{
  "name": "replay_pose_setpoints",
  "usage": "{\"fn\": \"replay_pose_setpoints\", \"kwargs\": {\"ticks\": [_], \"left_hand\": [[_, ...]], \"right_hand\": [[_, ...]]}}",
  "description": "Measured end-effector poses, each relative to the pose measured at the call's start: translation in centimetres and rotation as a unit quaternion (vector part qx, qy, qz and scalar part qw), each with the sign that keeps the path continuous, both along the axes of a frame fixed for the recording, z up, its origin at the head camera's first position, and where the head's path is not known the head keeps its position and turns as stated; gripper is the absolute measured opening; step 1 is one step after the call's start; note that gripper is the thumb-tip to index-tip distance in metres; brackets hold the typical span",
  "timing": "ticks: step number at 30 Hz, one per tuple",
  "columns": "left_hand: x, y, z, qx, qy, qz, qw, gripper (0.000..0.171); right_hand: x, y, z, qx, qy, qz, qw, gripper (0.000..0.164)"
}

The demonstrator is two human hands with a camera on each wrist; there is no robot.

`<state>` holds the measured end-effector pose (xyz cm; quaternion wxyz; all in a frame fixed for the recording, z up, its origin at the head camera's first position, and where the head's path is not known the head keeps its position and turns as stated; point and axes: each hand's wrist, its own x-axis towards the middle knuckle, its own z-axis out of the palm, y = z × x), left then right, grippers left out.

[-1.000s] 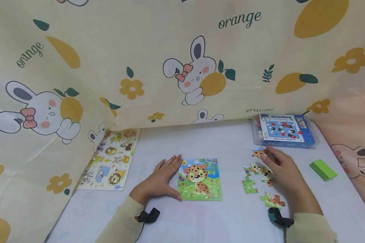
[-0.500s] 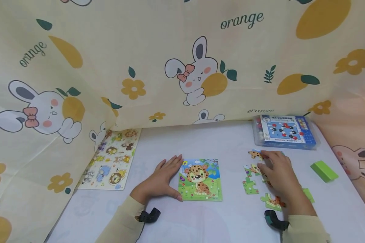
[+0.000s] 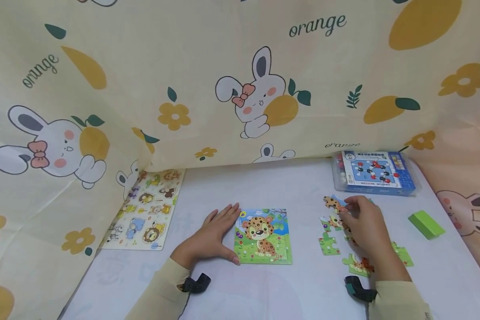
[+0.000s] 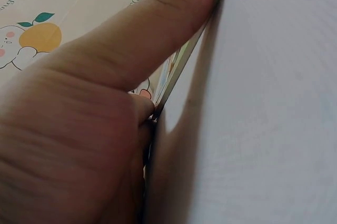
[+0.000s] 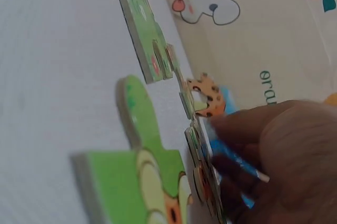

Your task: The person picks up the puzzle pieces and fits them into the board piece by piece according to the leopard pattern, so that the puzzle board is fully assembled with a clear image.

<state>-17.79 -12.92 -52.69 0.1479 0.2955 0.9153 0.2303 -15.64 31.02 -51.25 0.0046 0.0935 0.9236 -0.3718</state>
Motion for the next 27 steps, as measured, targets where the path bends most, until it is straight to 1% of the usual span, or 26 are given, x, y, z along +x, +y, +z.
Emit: {"fn": "replay_pose_setpoints", "kwargs": {"ticks": [3,6,10,14,19,23,27], "left_hand": [[0.0,0.0,0.0,0.002,-0.001,-0.001,1.0,0.147],[0.0,0.0,-0.1,0.004,-0.002,0.0,1.0,0.147],[0.0,-0.1,-0.2,0.005,0.0,0.003,1.0,0.147],[0.0,0.0,-0.1,0.009,-0.001,0.002,1.0,0.147],[0.0,-0.1,-0.2,0.011,-0.003,0.003,0.9999,0.147],[0.0,0.0,-0.3,0.01,0.004,0.003,0.9999,0.148],[0.0,0.0,0.0,0.013,0.004,0.001,0.9999,0.147]], "right_hand": [[0.3,-0.3,0.2,-0.025,0.007,-0.005,1.0,0.043],[0.6,-0.8,0.5,-0.046,0.019,-0.002,0.999,0.043],[0.7,-1.8,0.9,-0.075,0.047,0.019,0.996,0.043],[0.8,-3.0,1.2,-0.1,0.072,0.043,0.991,0.037],[0.8,-4.8,1.7,-0.141,0.057,0.056,0.987,0.032],[0.9,-6.2,1.9,-0.167,0.049,0.083,0.981,0.033],[0.9,-7.7,1.9,-0.186,0.048,0.11,0.975,0.033]]}}
